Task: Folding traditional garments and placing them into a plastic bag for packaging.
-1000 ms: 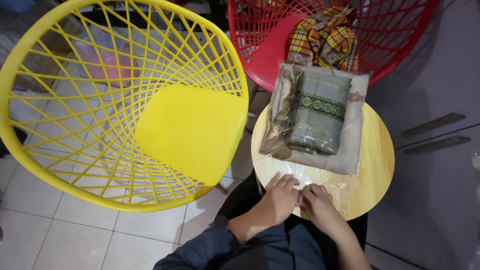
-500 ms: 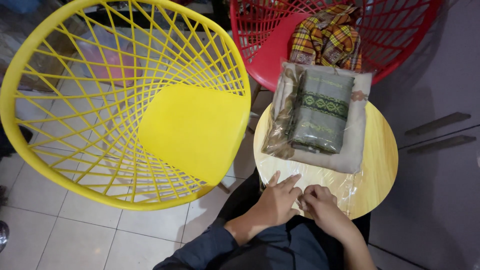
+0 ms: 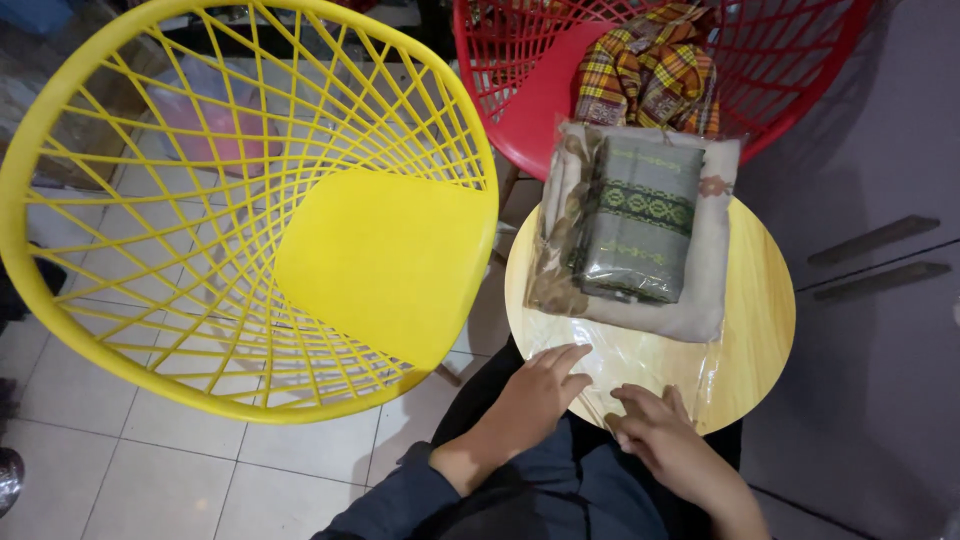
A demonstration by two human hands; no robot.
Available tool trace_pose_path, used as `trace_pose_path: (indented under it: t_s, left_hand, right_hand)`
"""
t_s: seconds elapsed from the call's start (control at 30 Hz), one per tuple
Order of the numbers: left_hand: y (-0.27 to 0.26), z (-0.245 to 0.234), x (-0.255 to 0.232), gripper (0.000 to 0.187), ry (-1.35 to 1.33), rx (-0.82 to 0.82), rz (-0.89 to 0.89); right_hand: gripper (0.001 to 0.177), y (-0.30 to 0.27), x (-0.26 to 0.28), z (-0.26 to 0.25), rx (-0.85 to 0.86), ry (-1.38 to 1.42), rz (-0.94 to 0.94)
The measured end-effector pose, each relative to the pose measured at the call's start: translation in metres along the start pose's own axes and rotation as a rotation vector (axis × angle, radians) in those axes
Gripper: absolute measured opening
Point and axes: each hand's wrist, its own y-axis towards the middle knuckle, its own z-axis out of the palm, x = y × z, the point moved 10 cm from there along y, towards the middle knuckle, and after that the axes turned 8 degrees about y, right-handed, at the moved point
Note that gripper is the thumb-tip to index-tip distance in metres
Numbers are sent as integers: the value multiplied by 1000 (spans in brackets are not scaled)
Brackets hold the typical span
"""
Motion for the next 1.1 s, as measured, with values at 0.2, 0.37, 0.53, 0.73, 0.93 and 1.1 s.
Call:
trace_pose_path:
  t_s: [0.2,0.37,0.53,0.73,0.93,1.1]
  left_hand:
    - [-3,10,7,29,-39,39,2]
    - [2,-1,6,55,-104,47,-37]
    - [-2,7,18,53,-58,29,-52]
    - [-8,-2,14,40,-121,-9,62]
    - [-17,-10,7,35,-72,-17,130]
    - [-25,-23,10,29,-51,-53,127]
  right_hand:
    - [14,-17,6,-18,13,135,-107]
    - [15,-44,-4,-28,6,321,-195]
    - [10,-82,-67,-15,107,521,-19]
    - [12,-138,-177,31,277,687,407]
    - [18,-184,-279,79,342,801,605]
    - [12,-239,-431,129,331,517,797]
